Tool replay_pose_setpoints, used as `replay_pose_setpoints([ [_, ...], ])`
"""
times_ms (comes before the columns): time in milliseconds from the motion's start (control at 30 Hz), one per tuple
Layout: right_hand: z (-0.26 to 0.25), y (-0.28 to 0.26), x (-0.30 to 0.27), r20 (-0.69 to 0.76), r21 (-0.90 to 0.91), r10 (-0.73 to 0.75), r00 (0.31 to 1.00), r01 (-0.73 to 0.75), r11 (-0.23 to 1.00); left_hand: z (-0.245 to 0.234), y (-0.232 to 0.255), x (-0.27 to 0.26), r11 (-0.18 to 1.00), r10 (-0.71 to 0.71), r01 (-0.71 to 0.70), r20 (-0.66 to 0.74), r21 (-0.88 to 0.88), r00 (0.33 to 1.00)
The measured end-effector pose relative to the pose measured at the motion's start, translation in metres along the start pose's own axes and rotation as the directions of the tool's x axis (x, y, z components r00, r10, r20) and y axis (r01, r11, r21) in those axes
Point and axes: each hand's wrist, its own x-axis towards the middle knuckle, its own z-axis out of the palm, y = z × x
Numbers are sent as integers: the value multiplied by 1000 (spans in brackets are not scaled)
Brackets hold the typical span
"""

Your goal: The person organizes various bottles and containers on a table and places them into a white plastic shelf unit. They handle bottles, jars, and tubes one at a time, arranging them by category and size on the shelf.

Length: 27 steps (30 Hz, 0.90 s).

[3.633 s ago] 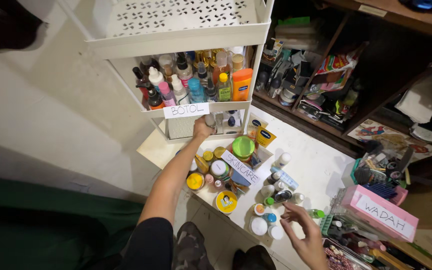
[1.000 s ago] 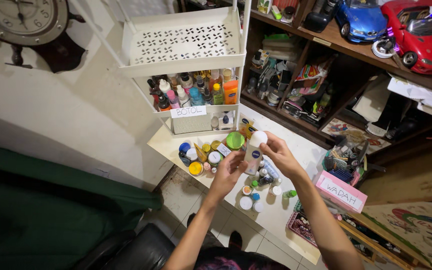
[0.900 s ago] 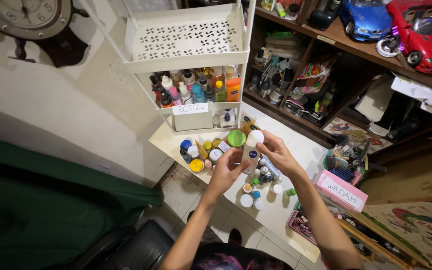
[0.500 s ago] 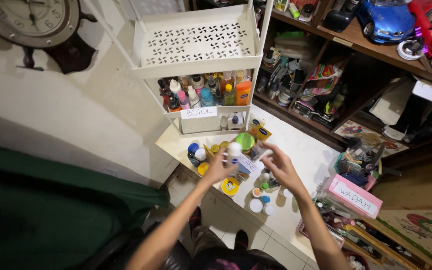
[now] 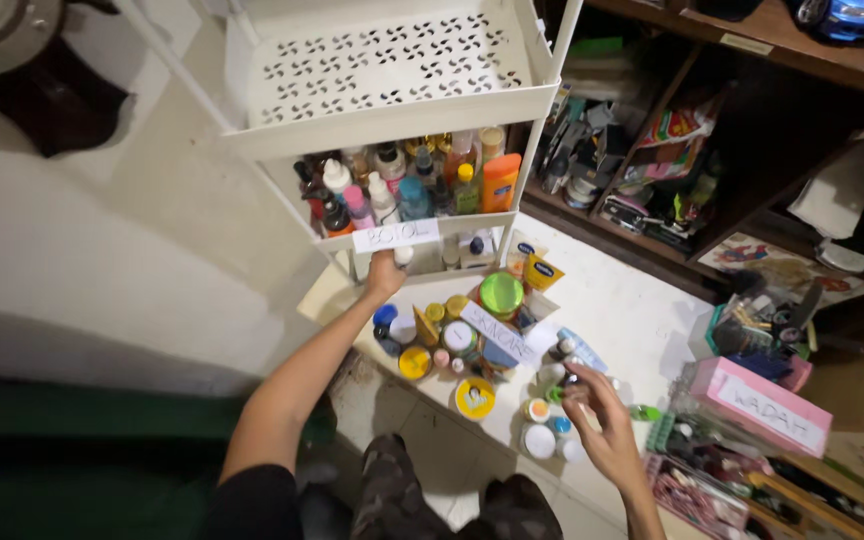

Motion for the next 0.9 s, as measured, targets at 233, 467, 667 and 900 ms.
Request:
replay_pose_setpoints([
  [233, 18, 66, -16, -110, 14, -44, 993, 46, 999, 92, -76, 50, 871, -166, 271, 274, -410, 947],
  [467, 35, 143, -44, -156, 71, 1, 988, 10, 997, 147, -114, 73, 991, 83, -101, 189, 83, 978],
  [667, 37, 163, -50, -186, 84, 35, 982, -20, 996, 176, -109, 84, 880, -70, 260, 434, -397, 898],
  [900, 40, 140, -43, -204, 57, 90, 975, -80, 995, 179, -109, 81, 663, -117, 491, 570, -565, 813],
])
